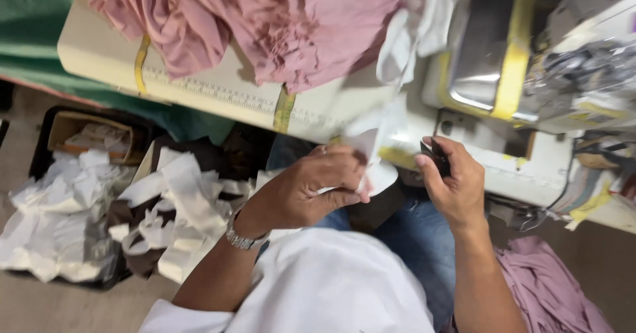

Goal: Cutting white fabric strips into smaller pieces using hand snips at a sewing workstation

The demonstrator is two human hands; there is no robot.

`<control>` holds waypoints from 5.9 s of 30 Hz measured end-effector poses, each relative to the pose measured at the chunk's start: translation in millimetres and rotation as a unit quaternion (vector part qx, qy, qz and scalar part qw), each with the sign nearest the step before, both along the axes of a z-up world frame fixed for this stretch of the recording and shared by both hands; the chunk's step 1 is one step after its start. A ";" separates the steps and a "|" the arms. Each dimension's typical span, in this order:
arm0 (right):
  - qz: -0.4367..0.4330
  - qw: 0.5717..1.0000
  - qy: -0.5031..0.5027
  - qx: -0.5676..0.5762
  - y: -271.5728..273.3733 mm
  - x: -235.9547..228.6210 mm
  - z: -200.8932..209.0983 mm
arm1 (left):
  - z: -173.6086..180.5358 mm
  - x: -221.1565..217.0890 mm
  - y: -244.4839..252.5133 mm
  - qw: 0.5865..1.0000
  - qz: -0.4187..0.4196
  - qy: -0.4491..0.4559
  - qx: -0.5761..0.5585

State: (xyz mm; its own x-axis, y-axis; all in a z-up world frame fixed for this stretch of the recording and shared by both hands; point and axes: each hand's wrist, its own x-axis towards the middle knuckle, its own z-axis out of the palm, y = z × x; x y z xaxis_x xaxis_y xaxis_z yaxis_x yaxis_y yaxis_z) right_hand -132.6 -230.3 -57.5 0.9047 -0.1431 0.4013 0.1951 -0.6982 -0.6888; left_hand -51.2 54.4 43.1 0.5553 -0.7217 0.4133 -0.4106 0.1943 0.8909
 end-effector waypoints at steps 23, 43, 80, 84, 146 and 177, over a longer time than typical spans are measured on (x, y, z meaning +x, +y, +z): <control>0.131 0.985 -0.030 -0.107 80.4 -2.5 26.7 | -82.9 -20.7 0.6 0.983 0.156 0.035 0.094; -0.013 0.986 -0.013 -0.166 46.0 57.6 29.4 | -91.6 15.5 -36.2 0.981 0.185 -0.055 0.021; -0.012 0.991 -0.013 -0.134 31.7 19.0 65.7 | -73.2 12.7 -36.9 0.981 0.162 -0.104 0.012; -0.034 0.977 0.033 -0.209 27.1 31.9 42.8 | -61.4 -8.1 -12.1 0.982 0.163 -0.098 -0.007; -0.046 0.998 -0.039 -0.016 -30.5 26.4 -28.7 | -90.5 49.2 -52.4 0.964 0.128 -0.154 0.178; 0.103 0.984 0.004 -0.147 99.9 4.4 26.2 | -63.2 -29.7 31.0 0.980 0.098 0.165 0.059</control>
State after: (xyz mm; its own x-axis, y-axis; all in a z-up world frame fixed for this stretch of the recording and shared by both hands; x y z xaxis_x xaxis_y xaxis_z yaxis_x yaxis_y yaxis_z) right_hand -128.2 -130.4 -31.3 0.9060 0.1647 0.3898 0.3481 -0.8138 -0.4653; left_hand -80.9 85.4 -20.1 0.7775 -0.6194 0.1084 -0.1158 0.0285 0.9929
